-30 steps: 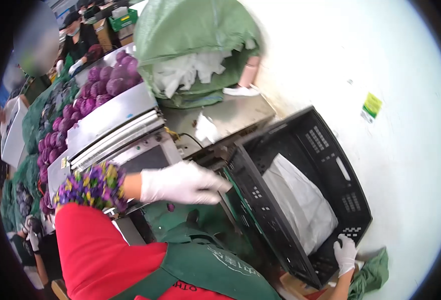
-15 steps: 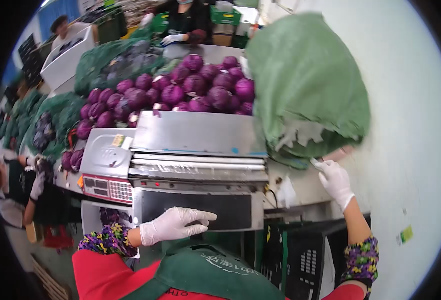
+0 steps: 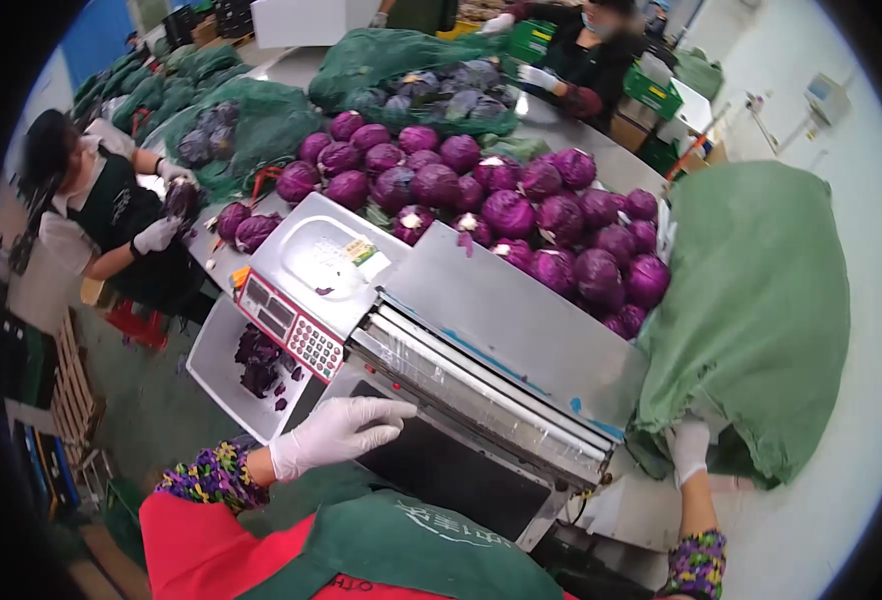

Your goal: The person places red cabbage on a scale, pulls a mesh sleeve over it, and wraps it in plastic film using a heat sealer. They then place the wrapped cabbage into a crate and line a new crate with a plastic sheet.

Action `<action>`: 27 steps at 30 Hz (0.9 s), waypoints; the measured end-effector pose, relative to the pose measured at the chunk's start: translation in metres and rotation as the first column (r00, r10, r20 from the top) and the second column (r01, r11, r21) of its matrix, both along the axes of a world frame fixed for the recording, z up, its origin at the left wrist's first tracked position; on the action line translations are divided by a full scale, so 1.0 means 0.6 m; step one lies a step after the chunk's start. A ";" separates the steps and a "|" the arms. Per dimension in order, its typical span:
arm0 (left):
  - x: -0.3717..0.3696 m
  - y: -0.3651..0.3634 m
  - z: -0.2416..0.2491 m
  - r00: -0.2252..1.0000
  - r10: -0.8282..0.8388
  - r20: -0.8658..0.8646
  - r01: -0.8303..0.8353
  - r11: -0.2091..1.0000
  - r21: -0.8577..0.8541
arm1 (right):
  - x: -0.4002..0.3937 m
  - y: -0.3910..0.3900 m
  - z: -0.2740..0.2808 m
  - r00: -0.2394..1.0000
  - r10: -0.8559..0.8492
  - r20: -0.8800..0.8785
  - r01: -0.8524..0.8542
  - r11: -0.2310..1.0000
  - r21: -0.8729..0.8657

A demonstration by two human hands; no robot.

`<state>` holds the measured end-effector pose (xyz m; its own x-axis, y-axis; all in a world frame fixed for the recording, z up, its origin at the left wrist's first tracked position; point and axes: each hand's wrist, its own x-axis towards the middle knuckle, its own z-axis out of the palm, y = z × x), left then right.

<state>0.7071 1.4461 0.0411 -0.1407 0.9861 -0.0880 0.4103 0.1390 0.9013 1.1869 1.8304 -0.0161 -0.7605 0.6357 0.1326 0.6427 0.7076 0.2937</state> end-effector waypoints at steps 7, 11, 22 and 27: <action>-0.094 0.051 -0.005 1.000 -0.011 -0.020 0.013 0.996 0.093 | -0.100 -0.134 0.237 0.983 -0.075 -0.167 0.041 0.979 -0.198; -0.153 0.081 -0.035 0.992 -0.126 0.013 0.124 0.989 0.082 | -0.134 -0.197 0.331 0.975 0.024 -0.223 -0.073 0.974 -0.215; -0.445 0.028 -0.099 0.932 0.303 0.201 -0.338 0.925 0.175 | -0.536 -0.437 0.320 0.455 -0.083 -0.886 0.045 0.996 -0.070; -0.666 0.001 -0.222 0.309 0.950 -0.052 -0.864 0.303 0.401 | -0.592 -0.446 0.231 0.491 -0.166 -0.855 0.215 0.974 -0.066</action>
<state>0.3076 1.4469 -0.0923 -0.9307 0.1726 0.3225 0.3643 0.3603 0.8587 0.8317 1.5630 0.1224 -0.1253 0.7257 0.6765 0.7157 0.5384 -0.4449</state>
